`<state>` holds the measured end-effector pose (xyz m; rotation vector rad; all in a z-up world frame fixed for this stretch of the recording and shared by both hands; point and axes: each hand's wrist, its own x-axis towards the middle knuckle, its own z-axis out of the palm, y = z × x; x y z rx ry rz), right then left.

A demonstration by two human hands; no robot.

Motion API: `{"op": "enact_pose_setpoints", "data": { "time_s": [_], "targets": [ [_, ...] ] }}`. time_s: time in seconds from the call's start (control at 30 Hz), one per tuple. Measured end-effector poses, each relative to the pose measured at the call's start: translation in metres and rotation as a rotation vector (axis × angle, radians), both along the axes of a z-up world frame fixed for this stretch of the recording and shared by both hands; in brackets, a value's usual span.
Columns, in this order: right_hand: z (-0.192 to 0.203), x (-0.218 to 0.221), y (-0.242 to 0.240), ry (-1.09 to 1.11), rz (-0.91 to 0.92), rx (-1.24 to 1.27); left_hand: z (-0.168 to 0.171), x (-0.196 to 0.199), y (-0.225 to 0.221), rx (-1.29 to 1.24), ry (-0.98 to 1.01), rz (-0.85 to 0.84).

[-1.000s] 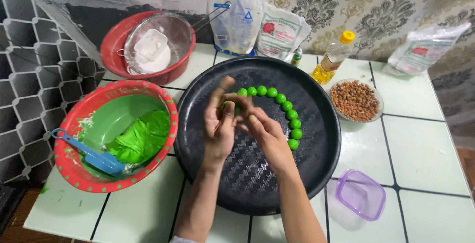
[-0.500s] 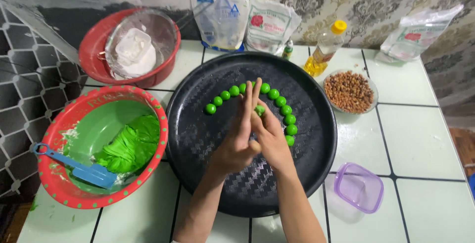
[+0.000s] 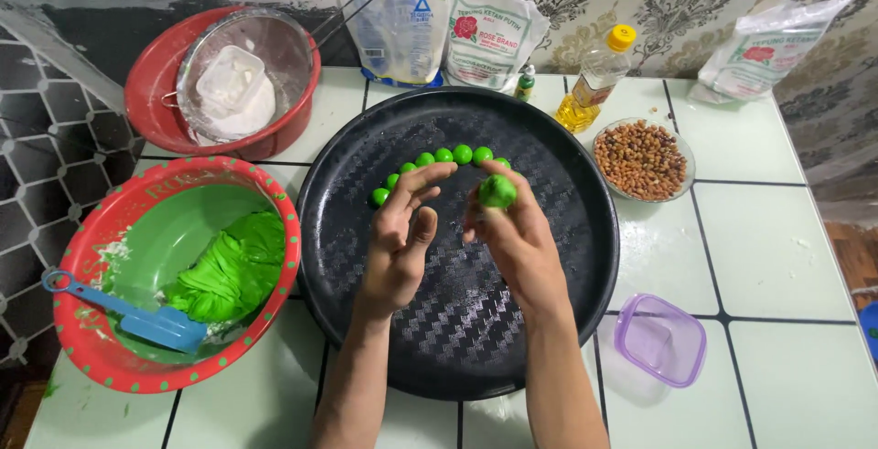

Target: Shaping green dough into small balls and arranging them in a circle on a tray

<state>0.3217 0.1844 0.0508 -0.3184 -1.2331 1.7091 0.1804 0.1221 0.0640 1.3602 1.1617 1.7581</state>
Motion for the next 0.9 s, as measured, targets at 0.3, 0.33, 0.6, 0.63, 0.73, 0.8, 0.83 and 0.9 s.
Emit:
{"op": "enact_pose_setpoints", "data": {
  "time_s": [0.3, 0.33, 0.6, 0.63, 0.73, 0.8, 0.83, 0.9],
  "targets": [
    [-0.026, -0.005, 0.001, -0.079, -0.207, 0.088, 0.001, 0.006, 0.0, 0.042, 0.264, -0.014],
    [-0.007, -0.006, -0.009, -0.08, -0.204, 0.09, -0.001, 0.007, 0.003, 0.044, 0.262, -0.011],
    [-0.013, 0.004, -0.005, -0.036, 0.187, -0.085, -0.018, 0.011, 0.007, 0.219, 0.383, 0.287],
    [-0.012, 0.004, -0.004, -0.034, 0.186, -0.086, -0.029, 0.011, 0.011, 0.218, 0.385, 0.285],
    [-0.008, 0.007, -0.002, -0.255, 0.137, 0.001, -0.052, 0.006, 0.019, 0.293, -0.023, 0.339],
    [-0.002, 0.009, 0.0, -0.257, 0.072, 0.007, -0.054, -0.004, 0.016, 0.286, -0.309, 0.203],
    [-0.002, 0.011, 0.001, -0.258, 0.071, 0.005, -0.048, -0.003, 0.015, 0.284, -0.311, 0.202],
    [0.0, 0.013, 0.001, -0.284, 0.049, 0.045, -0.036, -0.002, 0.01, 0.164, -0.166, 0.185]
  ]
}}
